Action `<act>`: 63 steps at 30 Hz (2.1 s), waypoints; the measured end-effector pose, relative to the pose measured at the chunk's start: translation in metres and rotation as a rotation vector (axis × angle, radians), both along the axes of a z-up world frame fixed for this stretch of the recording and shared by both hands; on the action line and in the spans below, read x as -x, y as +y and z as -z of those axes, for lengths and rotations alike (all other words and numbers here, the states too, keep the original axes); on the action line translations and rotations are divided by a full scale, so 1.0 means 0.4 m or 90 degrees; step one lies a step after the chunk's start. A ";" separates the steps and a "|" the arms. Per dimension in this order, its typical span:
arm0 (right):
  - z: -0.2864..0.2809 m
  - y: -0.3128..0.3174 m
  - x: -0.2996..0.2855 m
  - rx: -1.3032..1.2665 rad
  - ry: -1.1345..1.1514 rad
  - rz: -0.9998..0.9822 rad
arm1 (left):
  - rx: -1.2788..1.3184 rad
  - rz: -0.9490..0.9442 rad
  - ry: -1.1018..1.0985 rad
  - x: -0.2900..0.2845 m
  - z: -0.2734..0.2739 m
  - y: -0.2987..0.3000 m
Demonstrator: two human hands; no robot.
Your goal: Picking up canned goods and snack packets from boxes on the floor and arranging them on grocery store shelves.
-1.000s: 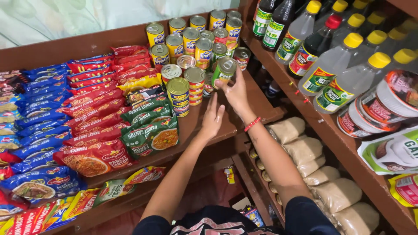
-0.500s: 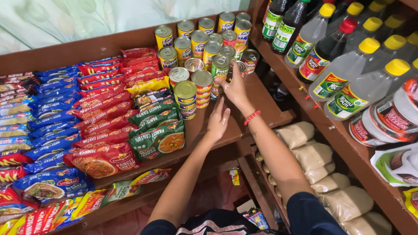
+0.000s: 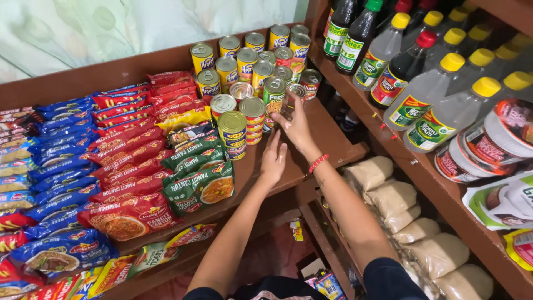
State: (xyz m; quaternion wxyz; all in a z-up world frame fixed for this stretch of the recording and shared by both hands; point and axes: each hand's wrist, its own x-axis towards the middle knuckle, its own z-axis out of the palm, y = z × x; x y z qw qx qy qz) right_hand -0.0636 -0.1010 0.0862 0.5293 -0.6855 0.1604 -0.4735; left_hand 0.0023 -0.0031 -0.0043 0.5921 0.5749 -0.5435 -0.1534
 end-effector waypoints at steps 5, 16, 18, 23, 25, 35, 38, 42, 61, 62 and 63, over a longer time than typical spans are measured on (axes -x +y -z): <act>0.009 0.034 0.058 -0.015 0.012 0.058 | 0.028 -0.028 -0.029 0.016 -0.007 0.025; 0.046 0.291 0.302 -0.056 0.095 0.171 | 0.030 0.187 0.044 0.097 -0.187 0.266; 0.061 0.382 0.354 -0.097 0.073 0.208 | 0.062 0.247 0.024 0.121 -0.159 0.289; 0.154 0.626 0.535 -0.207 0.031 0.365 | -0.032 0.502 0.055 0.236 -0.052 0.345; 0.192 0.746 0.620 -0.180 0.100 0.464 | -0.086 0.657 0.077 0.307 -0.005 0.381; 0.363 1.446 0.862 -0.375 -0.007 0.820 | -0.251 1.020 0.014 0.646 0.235 0.649; 0.364 1.646 0.876 -0.414 -0.088 0.901 | -0.284 1.104 -0.026 0.750 0.259 0.769; 0.404 1.934 0.895 -0.470 -0.152 1.048 | -0.387 1.170 -0.109 0.897 0.333 0.985; 0.943 2.965 0.808 -0.615 -0.622 1.359 | -0.654 1.464 -0.450 1.223 0.780 1.911; 0.980 2.965 0.793 -0.621 -0.646 1.367 | -0.665 1.473 -0.474 1.223 0.810 1.916; 1.019 2.961 0.778 -0.650 -0.661 1.369 | -0.681 1.497 -0.463 1.222 0.841 1.918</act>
